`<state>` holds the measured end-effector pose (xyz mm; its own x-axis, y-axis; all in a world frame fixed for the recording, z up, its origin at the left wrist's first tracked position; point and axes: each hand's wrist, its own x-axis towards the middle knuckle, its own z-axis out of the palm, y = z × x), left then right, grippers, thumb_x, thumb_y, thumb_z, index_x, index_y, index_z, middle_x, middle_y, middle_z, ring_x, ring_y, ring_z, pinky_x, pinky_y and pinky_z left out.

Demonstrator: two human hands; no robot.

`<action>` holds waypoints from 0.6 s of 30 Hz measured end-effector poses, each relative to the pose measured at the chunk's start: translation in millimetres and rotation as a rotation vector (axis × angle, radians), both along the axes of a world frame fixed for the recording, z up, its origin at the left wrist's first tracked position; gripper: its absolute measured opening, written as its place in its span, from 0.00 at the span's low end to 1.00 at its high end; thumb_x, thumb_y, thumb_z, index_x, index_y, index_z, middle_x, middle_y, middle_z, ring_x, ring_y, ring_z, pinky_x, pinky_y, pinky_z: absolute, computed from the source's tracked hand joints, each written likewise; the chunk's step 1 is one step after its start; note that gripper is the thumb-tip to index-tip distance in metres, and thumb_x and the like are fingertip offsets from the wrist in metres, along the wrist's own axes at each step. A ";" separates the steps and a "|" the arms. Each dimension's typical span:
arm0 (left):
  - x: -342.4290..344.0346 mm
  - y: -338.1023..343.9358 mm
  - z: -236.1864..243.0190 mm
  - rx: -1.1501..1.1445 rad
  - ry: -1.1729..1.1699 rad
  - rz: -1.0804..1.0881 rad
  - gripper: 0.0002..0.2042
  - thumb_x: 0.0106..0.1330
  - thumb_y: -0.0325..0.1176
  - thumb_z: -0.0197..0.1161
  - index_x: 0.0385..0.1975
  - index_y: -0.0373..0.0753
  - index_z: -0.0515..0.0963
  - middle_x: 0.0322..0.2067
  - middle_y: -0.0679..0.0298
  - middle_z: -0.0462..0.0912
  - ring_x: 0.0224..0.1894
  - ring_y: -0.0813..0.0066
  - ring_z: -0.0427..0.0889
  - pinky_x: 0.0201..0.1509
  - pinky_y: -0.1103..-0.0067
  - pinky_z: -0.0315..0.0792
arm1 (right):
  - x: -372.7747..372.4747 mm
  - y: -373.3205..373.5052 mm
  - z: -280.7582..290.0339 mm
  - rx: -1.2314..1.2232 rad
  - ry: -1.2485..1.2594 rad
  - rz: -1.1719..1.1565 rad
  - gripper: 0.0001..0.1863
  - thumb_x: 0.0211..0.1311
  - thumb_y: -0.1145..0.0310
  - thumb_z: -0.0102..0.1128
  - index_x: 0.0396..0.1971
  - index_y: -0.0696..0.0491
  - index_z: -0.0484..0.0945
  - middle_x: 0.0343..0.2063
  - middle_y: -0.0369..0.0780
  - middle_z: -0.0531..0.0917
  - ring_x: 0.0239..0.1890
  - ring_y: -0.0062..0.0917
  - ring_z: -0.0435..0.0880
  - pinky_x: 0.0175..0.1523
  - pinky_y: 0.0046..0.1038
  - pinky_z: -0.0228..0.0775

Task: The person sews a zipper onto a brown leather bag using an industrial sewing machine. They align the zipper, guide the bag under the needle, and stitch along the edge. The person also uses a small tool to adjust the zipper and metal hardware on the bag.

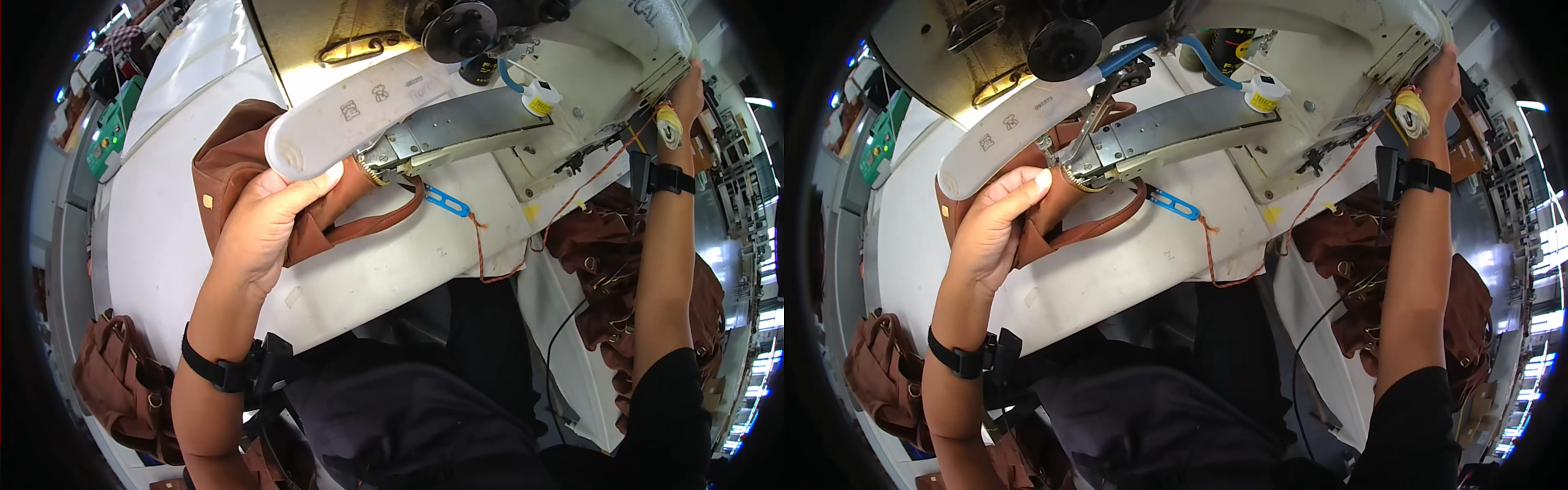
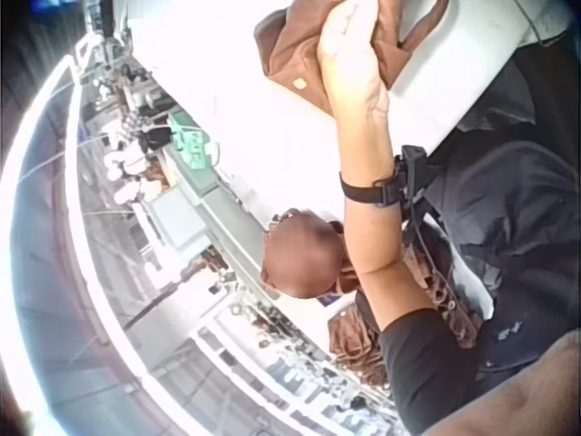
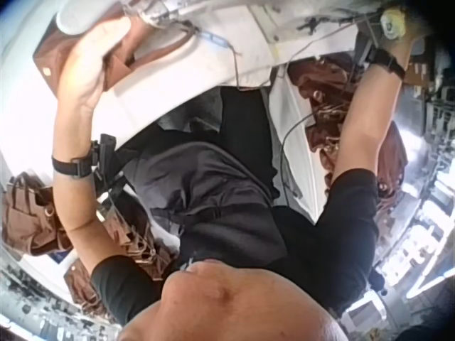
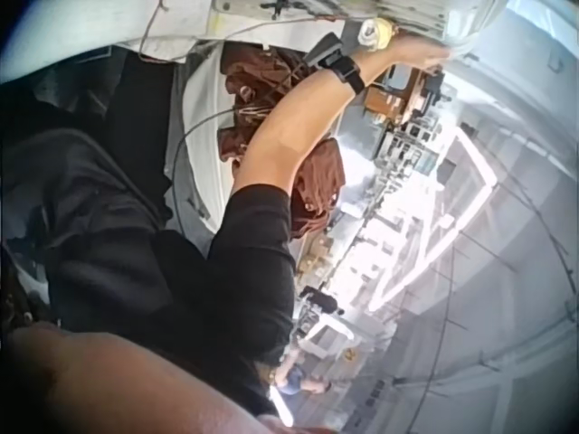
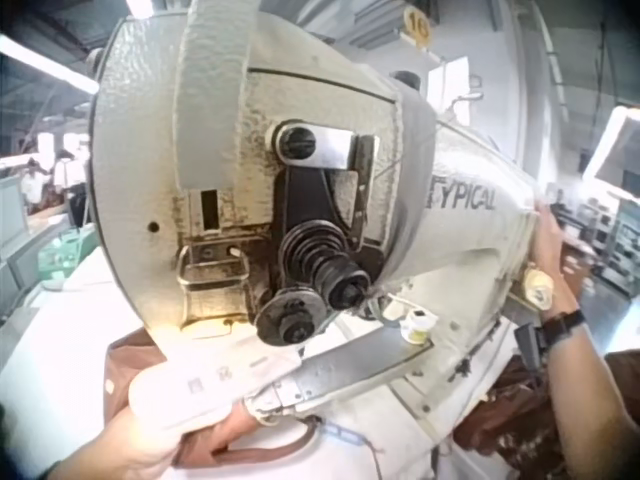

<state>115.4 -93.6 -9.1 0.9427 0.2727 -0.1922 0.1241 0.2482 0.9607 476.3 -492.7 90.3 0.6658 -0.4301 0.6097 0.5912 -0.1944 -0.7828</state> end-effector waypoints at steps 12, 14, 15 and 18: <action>0.6 3.5 -7.4 -0.029 -0.021 0.016 0.11 0.74 0.35 0.64 0.43 0.33 0.82 0.39 0.64 0.87 0.40 0.82 0.82 0.50 0.84 0.74 | 5.7 -4.8 -3.3 0.076 -0.053 0.071 0.30 0.75 0.47 0.54 0.51 0.63 0.82 0.41 0.43 0.86 0.37 0.25 0.85 0.44 0.28 0.76; -0.3 2.9 -6.3 -0.039 -0.025 0.028 0.09 0.73 0.34 0.66 0.41 0.33 0.82 0.37 0.66 0.87 0.38 0.82 0.82 0.48 0.84 0.74 | 7.1 -3.9 -3.0 0.091 -0.046 0.067 0.30 0.75 0.47 0.55 0.51 0.63 0.82 0.40 0.42 0.86 0.37 0.24 0.85 0.44 0.28 0.77; -1.8 3.1 -5.7 -0.035 -0.029 0.031 0.09 0.73 0.34 0.66 0.41 0.33 0.82 0.36 0.66 0.87 0.39 0.82 0.82 0.48 0.84 0.74 | 7.7 -3.7 -3.0 0.099 -0.042 0.065 0.30 0.75 0.47 0.55 0.51 0.63 0.82 0.40 0.41 0.86 0.37 0.23 0.84 0.44 0.27 0.77; -1.2 2.5 -5.5 -0.040 -0.043 0.047 0.07 0.71 0.32 0.68 0.41 0.35 0.83 0.36 0.68 0.86 0.39 0.83 0.81 0.47 0.84 0.74 | 22.5 -16.4 -0.5 0.092 -0.121 0.067 0.29 0.75 0.47 0.57 0.50 0.63 0.82 0.39 0.40 0.86 0.37 0.22 0.84 0.44 0.27 0.77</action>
